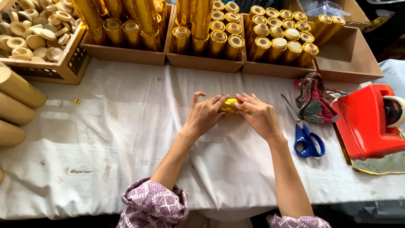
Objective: Wrapping cardboard or wooden tubes in gold foil and securing them with tape.
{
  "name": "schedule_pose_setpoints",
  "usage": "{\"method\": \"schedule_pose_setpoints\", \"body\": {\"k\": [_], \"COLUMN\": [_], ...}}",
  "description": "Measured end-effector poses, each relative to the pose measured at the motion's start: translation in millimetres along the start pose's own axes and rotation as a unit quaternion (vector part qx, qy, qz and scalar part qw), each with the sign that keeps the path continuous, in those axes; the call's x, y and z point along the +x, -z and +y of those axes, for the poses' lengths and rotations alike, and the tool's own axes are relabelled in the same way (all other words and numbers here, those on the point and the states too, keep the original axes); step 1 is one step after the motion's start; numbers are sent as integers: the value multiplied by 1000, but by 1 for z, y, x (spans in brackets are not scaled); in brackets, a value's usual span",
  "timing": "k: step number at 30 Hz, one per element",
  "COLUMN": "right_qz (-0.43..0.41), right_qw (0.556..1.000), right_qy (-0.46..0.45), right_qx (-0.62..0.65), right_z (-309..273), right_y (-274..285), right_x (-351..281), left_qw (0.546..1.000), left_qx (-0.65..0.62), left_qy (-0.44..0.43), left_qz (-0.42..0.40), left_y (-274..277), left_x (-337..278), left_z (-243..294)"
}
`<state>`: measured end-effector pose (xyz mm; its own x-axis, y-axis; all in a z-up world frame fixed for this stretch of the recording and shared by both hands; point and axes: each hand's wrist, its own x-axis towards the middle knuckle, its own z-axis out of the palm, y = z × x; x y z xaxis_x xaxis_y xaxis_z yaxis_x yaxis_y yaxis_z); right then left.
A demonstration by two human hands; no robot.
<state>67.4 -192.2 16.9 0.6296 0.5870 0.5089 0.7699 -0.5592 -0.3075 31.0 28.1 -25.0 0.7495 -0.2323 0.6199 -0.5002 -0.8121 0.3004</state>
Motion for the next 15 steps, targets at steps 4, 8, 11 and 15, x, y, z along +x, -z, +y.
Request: {"method": "schedule_pose_setpoints", "body": {"k": [4, 8, 11, 15], "right_qz": [7, -2, -7, 4], "right_qw": [1000, 984, 984, 997], "right_qy": [-19, -137, -138, -47], "right_qx": [21, 114, 109, 56], "right_z": [2, -24, -22, -7], "right_y": [-1, 14, 13, 3], "right_x": [-1, 10, 10, 4], "left_qw": [1000, 1000, 1000, 1000], "left_qx": [-6, -15, -21, -23], "left_qy": [-3, 2, 8, 15], "left_qz": [4, -2, -6, -2], "left_y": [2, 3, 6, 4], "left_x": [1, 2, 2, 1], "left_z": [-1, 0, 1, 1]}}
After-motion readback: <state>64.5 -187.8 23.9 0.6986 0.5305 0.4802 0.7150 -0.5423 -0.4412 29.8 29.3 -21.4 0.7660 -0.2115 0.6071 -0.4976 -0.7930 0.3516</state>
